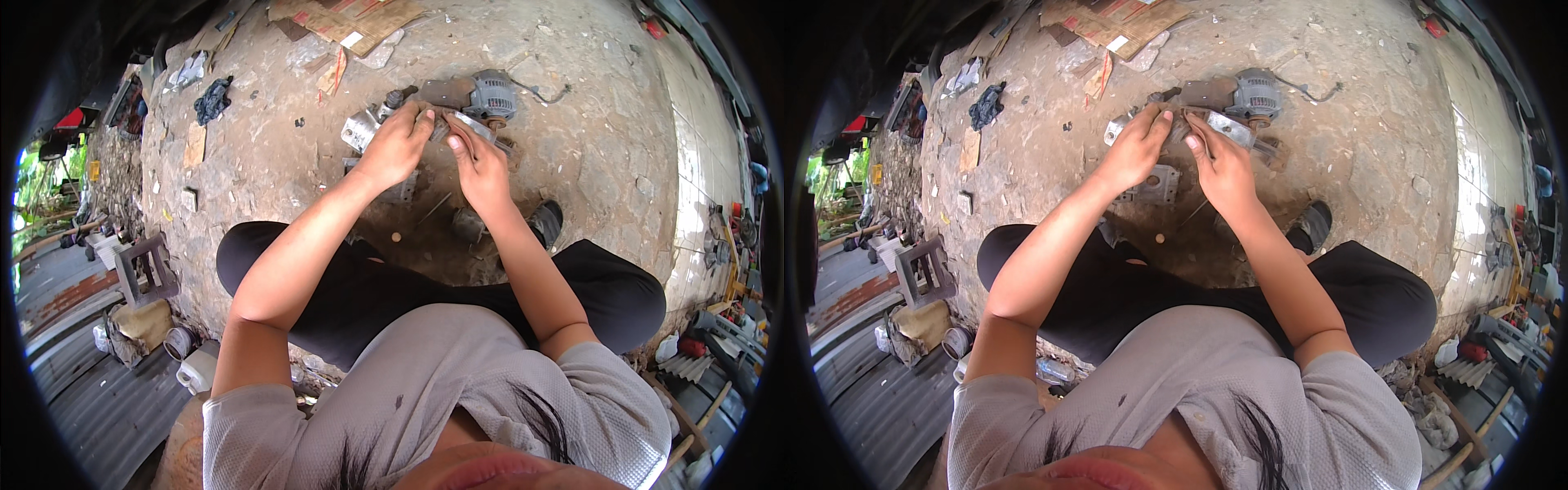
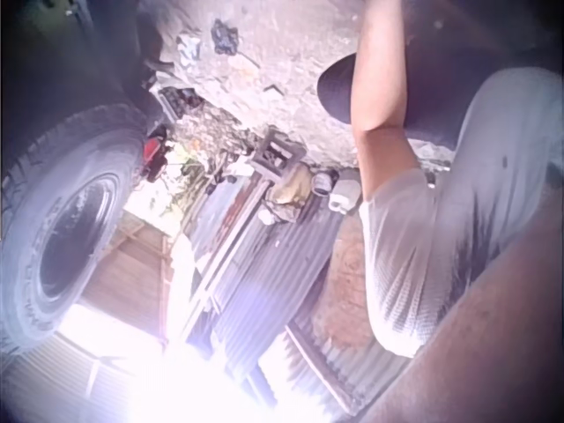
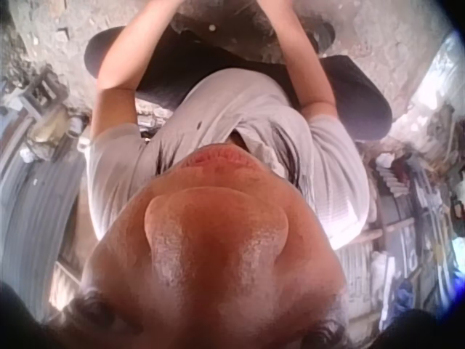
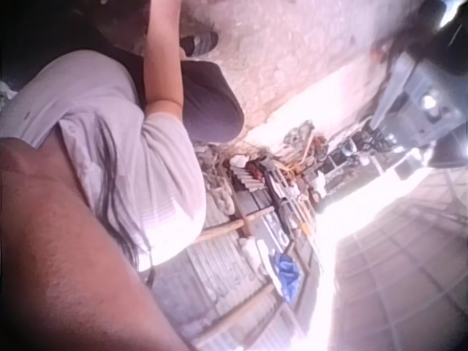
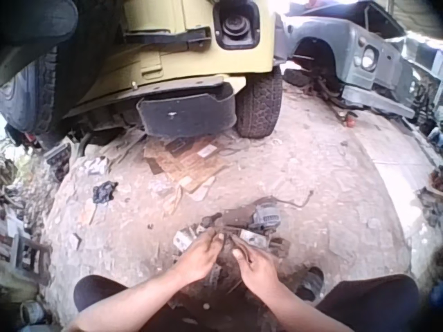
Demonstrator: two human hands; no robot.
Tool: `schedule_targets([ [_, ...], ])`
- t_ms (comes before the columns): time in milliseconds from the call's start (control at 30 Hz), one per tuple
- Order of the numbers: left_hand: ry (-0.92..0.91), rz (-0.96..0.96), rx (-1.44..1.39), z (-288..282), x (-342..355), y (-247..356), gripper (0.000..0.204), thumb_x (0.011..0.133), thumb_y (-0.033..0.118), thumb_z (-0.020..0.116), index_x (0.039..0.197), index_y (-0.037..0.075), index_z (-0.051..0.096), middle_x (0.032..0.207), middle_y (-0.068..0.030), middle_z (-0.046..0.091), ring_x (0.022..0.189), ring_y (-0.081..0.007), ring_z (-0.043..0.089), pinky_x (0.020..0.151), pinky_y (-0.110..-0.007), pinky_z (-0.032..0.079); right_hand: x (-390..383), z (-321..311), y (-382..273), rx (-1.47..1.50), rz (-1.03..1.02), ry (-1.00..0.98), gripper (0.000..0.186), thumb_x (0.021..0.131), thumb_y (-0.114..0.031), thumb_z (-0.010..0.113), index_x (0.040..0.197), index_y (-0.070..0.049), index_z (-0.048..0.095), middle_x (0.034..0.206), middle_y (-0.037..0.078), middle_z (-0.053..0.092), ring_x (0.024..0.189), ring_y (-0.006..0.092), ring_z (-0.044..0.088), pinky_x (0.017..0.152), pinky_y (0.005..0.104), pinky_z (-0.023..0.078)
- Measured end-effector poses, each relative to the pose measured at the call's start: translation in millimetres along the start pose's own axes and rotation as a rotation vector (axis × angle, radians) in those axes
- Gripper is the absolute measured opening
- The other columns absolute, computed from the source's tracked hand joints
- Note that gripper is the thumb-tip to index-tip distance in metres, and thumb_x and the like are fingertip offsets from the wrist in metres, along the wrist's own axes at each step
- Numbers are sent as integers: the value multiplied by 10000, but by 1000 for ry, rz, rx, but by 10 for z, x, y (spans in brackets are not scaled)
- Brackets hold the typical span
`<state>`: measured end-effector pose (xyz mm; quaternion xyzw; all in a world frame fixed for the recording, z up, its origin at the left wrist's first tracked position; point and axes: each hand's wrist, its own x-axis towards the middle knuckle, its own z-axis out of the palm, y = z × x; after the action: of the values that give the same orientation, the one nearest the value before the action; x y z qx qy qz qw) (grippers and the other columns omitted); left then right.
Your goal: The person sits on the floor and uses a metal rod to manipulate a cylindrical metal part, then uses a sandpaper sheet to smooth the surface of the part. The person handles the part and tools with both hands throughout the process.
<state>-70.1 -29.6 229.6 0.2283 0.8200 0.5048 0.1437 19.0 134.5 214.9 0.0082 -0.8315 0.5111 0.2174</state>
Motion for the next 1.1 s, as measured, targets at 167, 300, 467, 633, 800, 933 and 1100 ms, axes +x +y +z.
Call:
schedule_targets([
  [167, -1, -23, -6, 10, 7, 34, 418, 1098, 338, 460, 1174, -59, 566, 1126, -310, 638, 1144, -471, 587, 968, -481, 454, 13, -1, 2, 54, -76, 103, 374, 1063, -264, 588, 1336, -16, 648, 1324, 181, 683, 1211, 300, 680, 999, 367, 532],
  [300, 1, -2, -39, 2, 2, 33, 419, 1096, 342, 463, 1159, -60, 564, 1114, -310, 634, 1134, -479, 584, 963, -489, 453, -16, 11, 76, -10, 162, -30, 371, 1061, -262, 591, 1313, 2, 656, 1301, 183, 694, 1180, 305, 693, 991, 369, 535],
  [467, -8, -16, -9, 1, -5, 28, 422, 1096, 337, 466, 1184, -63, 566, 1131, -315, 635, 1150, -473, 586, 973, -481, 456, -1, -4, 76, -32, -34, 9, 353, 1053, -232, 603, 1303, 10, 660, 1298, 173, 697, 1193, 310, 685, 998, 374, 531],
  [633, 1, -8, -37, 12, -26, 54, 427, 1097, 338, 466, 1208, -62, 569, 1142, -313, 637, 1151, -469, 591, 975, -477, 458, -42, 55, 63, 55, -36, 66, 350, 1043, -216, 617, 1306, 11, 660, 1310, 172, 693, 1219, 311, 672, 1017, 373, 519],
  [800, -31, -37, -42, 2, -11, 38, 429, 1098, 335, 464, 1231, -58, 574, 1152, -307, 640, 1148, -464, 597, 980, -474, 460, -80, 64, 177, -11, 55, 23, 355, 1037, -210, 630, 1309, 16, 656, 1309, 174, 694, 1225, 307, 670, 1020, 368, 517],
  [933, -1, -7, -24, 7, -32, 56, 412, 1096, 331, 468, 1192, -53, 582, 1134, -301, 642, 1139, -468, 595, 973, -477, 461, -11, 12, -18, 26, 24, 5, 356, 1039, -219, 626, 1305, 15, 659, 1312, 180, 691, 1218, 302, 675, 1020, 367, 518],
  [1100, -23, -25, -34, 28, -2, -5, 397, 1092, 325, 473, 1161, -49, 585, 1121, -300, 641, 1132, -473, 592, 963, -483, 459, -29, 31, 86, 1, -45, 71, 356, 1037, -249, 631, 1295, -8, 674, 1250, 192, 713, 1168, 315, 698, 978, 365, 535],
])
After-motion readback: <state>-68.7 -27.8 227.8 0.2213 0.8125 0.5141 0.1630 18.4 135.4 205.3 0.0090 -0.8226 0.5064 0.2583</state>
